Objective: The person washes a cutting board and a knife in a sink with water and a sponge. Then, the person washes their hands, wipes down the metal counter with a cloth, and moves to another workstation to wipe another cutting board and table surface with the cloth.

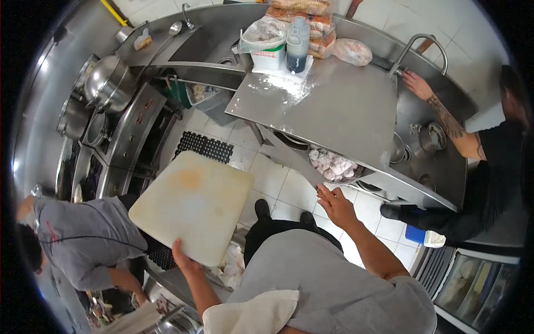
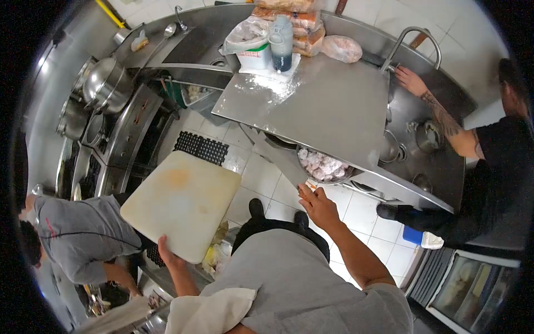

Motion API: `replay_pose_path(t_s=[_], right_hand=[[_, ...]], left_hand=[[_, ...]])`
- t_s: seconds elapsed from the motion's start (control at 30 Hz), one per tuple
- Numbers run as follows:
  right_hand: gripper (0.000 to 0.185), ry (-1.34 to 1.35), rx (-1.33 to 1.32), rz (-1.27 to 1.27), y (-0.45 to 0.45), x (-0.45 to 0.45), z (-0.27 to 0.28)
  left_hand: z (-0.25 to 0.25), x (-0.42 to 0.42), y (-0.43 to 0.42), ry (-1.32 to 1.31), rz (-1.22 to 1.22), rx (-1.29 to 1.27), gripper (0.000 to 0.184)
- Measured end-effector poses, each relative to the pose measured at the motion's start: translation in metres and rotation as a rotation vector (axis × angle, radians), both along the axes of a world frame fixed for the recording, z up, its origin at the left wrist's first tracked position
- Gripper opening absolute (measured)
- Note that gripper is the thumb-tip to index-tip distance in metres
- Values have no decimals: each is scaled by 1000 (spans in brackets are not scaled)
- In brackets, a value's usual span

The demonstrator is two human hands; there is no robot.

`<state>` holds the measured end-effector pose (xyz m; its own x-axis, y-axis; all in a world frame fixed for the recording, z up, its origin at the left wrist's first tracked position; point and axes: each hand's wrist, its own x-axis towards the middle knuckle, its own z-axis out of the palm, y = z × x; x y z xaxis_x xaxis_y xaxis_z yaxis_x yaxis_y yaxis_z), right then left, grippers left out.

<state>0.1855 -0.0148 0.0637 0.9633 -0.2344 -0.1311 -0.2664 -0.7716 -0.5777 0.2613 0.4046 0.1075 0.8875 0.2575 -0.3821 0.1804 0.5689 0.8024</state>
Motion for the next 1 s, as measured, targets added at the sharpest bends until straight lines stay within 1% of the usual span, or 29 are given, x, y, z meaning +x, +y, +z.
replay_pose_path(t_s=[0.03, 0.07, 0.1, 0.13, 0.2, 0.23, 0.27, 0.3, 0.4, 0.5, 0.57, 0.67, 0.7, 0.73, 0.83, 0.87, 0.9, 0.93, 0.97, 1.0], right_hand=[[44, -35, -67, -15, 5, 7, -2], [44, -57, -126, -31, 16, 9, -4], [44, -96, -124, -94, 26, 14, -2], [44, -99, -132, -106, 36, 18, 1], [43, -192, -159, -185, 51, 22, 4], [42, -248, -170, -195, 57, 22, 5], [46, -162, -207, -185, 62, 23, 10], [46, -145, -189, -198, 69, 27, 15], [44, -155, -162, -226, 94, 46, 14], [41, -149, -113, -236, 126, 76, 13], [41, -143, -123, -222, 142, 98, 9], [40, -220, -155, -258, 156, 130, 0], [40, -144, -106, -294, 159, 137, 4], [40, -141, -105, -304, 157, 143, 6], [38, -20, -102, -493, 149, 140, 6], [40, -171, -38, -538, 144, 133, 0], [41, -166, -40, -575, 139, 120, -2], [42, -160, -41, -611, 138, 115, 7], [42, -263, -82, -548, 141, 115, 11], [42, -266, -83, -561, 146, 120, 9]], left_hand=[[-15, 14, 11, 10, -16, -4, 39], [-28, 26, 27, 87, -13, 15, 40], [-41, 43, 37, 147, -8, 22, 41], [-49, 57, 43, 143, -20, 15, 41], [-64, 84, 55, 177, -45, -9, 41], [-78, 96, 67, 176, -99, -35, 43], [-88, 110, 74, 182, -112, -33, 43], [-97, 121, 80, 201, -158, -83, 44], [-104, 149, 80, 185, -231, -168, 48], [-107, 167, 78, 198, -261, -136, 47], [-107, 178, 76, 224, -260, -2, 43], [-105, 194, 73, 168, -311, -21, 39], [-103, 198, 71, 168, -321, -19, 39], [-97, 201, 67, 192, -315, -19, 38], [-100, 208, 69, 224, -330, -14, 37], [-101, 213, 69, 223, -341, -13, 37], [-101, 216, 68, 217, -349, -15, 37], [-99, 218, 66, 227, -357, -16, 37], [-97, 219, 66, 241, -366, -12, 37], [-97, 222, 66, 236, -378, -10, 37]])
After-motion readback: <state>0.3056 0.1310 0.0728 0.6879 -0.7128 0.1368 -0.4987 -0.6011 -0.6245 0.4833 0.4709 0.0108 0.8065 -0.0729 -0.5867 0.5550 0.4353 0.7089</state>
